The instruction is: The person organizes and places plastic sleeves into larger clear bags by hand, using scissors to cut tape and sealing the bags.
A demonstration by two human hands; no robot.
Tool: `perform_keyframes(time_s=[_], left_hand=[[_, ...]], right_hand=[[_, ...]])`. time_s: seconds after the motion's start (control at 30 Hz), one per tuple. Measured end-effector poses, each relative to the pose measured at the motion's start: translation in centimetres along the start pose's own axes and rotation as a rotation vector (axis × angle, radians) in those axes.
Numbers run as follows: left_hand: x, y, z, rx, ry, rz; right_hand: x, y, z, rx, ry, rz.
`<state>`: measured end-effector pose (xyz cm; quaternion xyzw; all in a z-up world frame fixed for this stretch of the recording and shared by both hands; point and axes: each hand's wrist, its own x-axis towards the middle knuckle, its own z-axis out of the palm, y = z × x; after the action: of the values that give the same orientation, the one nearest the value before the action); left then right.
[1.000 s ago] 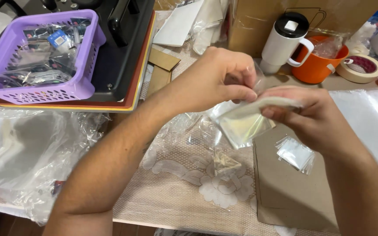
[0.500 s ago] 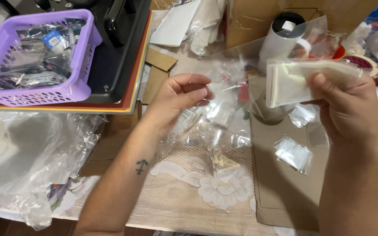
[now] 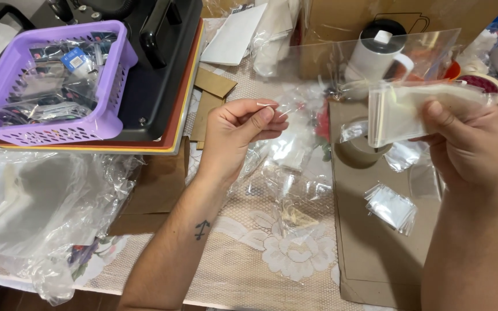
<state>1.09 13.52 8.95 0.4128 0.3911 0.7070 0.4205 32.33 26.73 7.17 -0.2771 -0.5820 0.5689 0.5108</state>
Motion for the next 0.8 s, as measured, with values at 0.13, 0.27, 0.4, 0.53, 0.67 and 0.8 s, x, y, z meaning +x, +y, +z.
perform_keyframes(time_s=[0.13, 0.27, 0.4, 0.53, 0.67, 0.8], left_hand=[[-0.2, 0.2, 0.7, 0.013, 0.015, 0.039], [-0.3, 0.4, 1.3, -0.009, 0.039, 0.068], [-0.5, 0.6, 1.4, 0.178, 0.077, 0.059], [-1.2, 2.5, 1.5, 0.715, 0.133, 0.332], [-0.8, 5.3, 4.2, 1.089, -0.359, 0.634], [-0.8, 7.2, 7.1, 0.838, -0.84, 0.632]], right_hand=[[0.2, 0.3, -0.5, 0.021, 0.007, 0.005], [0.5, 0.8, -1.2, 0.012, 0.004, 0.012], [0.0, -0.8, -0.1, 0.03, -0.139, -0.078], [-2.3, -5.7, 3.4, -0.328, -0.39, -0.299], [-5.0, -6.7, 5.0, -0.902, -0.544, -0.437], [-6.6, -6.9, 6.8, -1.169, -0.503, -0.456]])
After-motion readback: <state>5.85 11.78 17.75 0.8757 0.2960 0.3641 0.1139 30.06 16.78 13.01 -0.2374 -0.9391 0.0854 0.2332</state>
